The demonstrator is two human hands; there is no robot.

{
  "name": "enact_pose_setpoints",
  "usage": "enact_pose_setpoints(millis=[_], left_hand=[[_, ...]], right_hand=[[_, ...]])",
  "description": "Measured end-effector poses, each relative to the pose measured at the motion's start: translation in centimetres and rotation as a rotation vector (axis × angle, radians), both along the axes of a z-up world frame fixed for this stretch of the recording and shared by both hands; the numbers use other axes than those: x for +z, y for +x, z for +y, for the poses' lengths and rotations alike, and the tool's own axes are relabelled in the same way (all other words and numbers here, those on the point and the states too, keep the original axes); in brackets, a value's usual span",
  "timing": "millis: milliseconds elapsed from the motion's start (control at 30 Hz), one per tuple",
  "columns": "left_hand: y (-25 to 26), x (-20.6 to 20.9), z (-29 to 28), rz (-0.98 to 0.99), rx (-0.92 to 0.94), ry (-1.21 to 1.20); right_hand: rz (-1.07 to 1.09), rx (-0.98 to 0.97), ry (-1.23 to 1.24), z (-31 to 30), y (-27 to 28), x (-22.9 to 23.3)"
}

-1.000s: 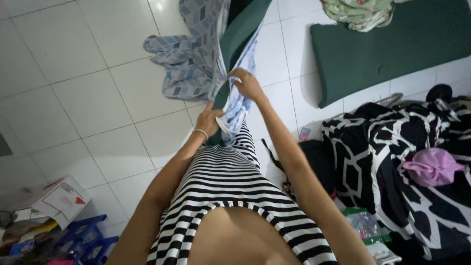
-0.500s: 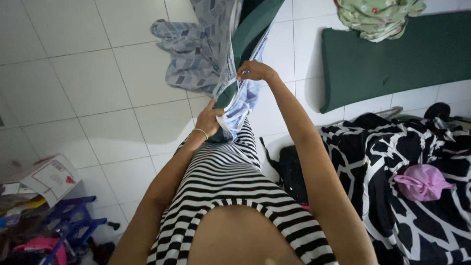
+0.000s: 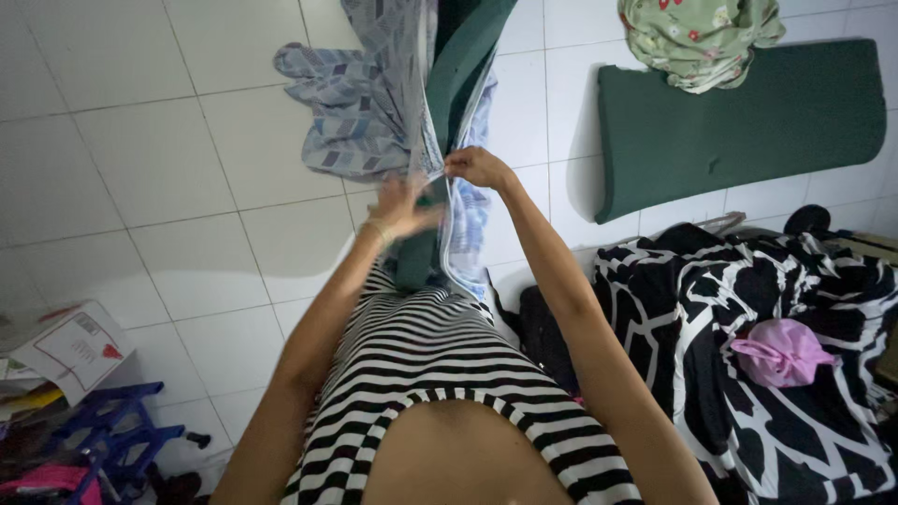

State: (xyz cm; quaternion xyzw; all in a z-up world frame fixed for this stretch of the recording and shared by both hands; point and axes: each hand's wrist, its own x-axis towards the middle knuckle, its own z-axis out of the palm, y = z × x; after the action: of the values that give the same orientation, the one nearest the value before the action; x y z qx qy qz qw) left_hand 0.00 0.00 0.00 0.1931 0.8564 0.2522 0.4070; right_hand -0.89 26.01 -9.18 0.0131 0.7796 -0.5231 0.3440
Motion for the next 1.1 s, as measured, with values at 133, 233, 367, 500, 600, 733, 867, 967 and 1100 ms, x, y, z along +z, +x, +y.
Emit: enact_pose_setpoints(millis=[133,233,367,500,600,733,867,967,1100], left_hand=[[0.7,-6.0,4.8,0.099,0.488,-0.122],[1.0,-10.7,4.8,0.153,0.447,-0.21],[-0.7,-13.0,3.8,0.122,0.494,-0.198],[0.6,-13.3,3.3,0.167,0.424,-0.222],[-1.1,-14.5,3.8,0.281,0.442,-0.18],[1.8,-16.3,4.0,0.311,0.5,-0.035],[2.5,-17.3,3.2,0.38,0.569,0.169],[4.4,-16.7,1.1,0.355,0.59,0.326],[4.9,-13.6,-1.1,0.097,0.651,0.384]], right_hand=[[0.275,-0.067,0.047,-0.9,-0.2,-3.0],[0.537,-0.277,0.085,-2.9,3.8,-4.4],[0.594,-0.502,0.239,-7.4,10.8,-3.8],[0.08,-0.422,0.41,-6.2,12.7,-3.1],[0.657,0.042,0.573,-7.1,12.6,-2.8],[0.296,-0.235,0.253,-10.0,16.6,2.1],[0.204,-0.257,0.268,-10.5,14.4,9.1],[0.254,-0.237,0.251,-12.4,13.5,11.3],[0.344,-0.068,0.314,-12.9,12.3,12.6]])
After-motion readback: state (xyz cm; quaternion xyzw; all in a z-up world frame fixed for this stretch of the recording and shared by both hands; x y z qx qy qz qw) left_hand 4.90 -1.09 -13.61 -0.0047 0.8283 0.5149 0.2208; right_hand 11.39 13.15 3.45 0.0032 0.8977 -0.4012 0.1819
